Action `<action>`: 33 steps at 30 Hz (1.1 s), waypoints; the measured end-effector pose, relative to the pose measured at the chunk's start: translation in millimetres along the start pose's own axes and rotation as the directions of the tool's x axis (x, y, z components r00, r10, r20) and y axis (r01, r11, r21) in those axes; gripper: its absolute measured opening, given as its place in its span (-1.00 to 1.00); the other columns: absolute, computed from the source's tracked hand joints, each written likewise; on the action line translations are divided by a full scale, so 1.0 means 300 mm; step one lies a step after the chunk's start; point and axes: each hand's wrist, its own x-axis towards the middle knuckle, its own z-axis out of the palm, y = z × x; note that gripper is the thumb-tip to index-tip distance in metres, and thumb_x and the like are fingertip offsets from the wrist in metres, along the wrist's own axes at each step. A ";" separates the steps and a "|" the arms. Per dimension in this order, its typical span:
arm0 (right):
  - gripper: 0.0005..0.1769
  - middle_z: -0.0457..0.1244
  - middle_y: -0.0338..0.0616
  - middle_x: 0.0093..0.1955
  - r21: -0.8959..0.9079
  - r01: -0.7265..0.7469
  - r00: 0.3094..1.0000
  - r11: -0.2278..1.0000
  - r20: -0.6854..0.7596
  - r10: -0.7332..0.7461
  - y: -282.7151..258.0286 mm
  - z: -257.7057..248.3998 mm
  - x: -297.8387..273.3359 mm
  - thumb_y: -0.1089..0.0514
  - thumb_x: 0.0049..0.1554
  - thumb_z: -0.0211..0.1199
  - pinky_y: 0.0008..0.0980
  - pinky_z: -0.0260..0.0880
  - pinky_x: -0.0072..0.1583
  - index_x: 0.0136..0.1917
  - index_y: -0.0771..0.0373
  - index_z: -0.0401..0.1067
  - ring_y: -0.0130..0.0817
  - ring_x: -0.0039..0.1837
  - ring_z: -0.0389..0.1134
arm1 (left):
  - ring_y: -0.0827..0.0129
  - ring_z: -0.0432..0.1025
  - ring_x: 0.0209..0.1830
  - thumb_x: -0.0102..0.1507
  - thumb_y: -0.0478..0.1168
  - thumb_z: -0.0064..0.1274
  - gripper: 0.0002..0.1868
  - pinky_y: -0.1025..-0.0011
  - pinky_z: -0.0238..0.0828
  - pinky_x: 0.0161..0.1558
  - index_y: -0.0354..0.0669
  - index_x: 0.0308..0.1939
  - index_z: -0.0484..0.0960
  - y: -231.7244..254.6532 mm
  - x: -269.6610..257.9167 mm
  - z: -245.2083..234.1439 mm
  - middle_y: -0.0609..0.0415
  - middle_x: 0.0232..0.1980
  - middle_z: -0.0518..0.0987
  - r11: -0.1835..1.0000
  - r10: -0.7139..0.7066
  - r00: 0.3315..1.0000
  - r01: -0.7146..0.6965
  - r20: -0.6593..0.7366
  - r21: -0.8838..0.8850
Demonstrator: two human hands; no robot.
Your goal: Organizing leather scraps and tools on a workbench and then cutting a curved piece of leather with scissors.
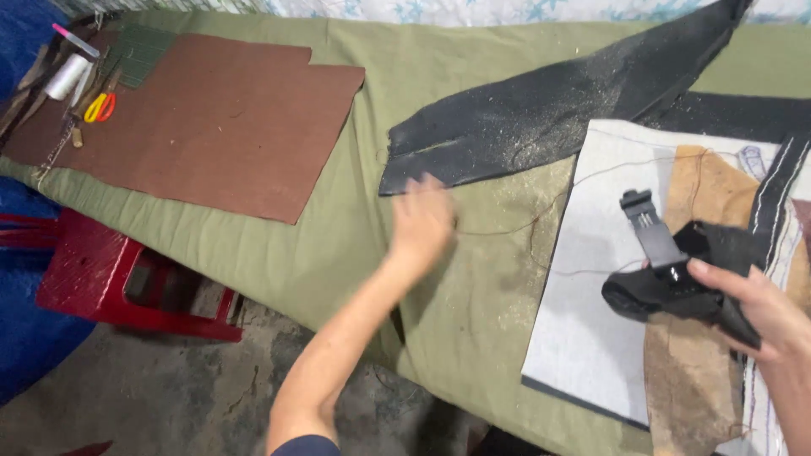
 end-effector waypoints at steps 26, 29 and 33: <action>-0.45 0.36 0.06 0.07 0.142 0.198 0.946 0.970 -0.286 -0.151 -0.111 0.136 -0.174 0.13 0.06 0.42 -0.09 0.49 -0.13 0.29 0.26 0.39 -0.08 -0.01 0.43 | 0.38 0.47 -0.01 0.28 -0.25 0.14 -0.60 0.39 0.46 0.08 -0.08 0.20 0.51 0.670 0.193 -0.461 0.02 0.08 0.56 -0.347 0.098 0.883 0.462 0.458 -0.816; -0.32 0.27 0.22 0.17 0.143 0.249 0.923 0.958 -0.334 -0.190 -0.053 0.151 -0.128 0.14 0.07 0.47 0.11 0.54 -0.18 0.38 0.28 0.25 0.14 0.00 0.43 | 0.28 0.44 0.11 0.27 -0.14 0.26 -0.44 0.31 0.45 0.15 -0.08 0.32 0.46 0.781 0.126 -0.343 -0.08 0.18 0.52 -0.425 0.047 0.804 0.552 0.592 -0.717; -0.10 0.09 0.54 0.41 -0.131 0.174 0.933 0.976 -0.295 -0.205 -0.038 0.137 -0.161 -0.06 0.16 0.36 0.25 0.35 0.26 0.55 0.38 0.01 0.37 0.41 0.21 | -0.15 0.25 0.42 0.31 0.07 0.20 -0.27 0.08 0.21 0.39 -0.25 0.43 0.35 0.820 0.182 -0.403 -0.35 0.32 0.35 -0.280 -0.055 0.782 0.585 0.621 -0.761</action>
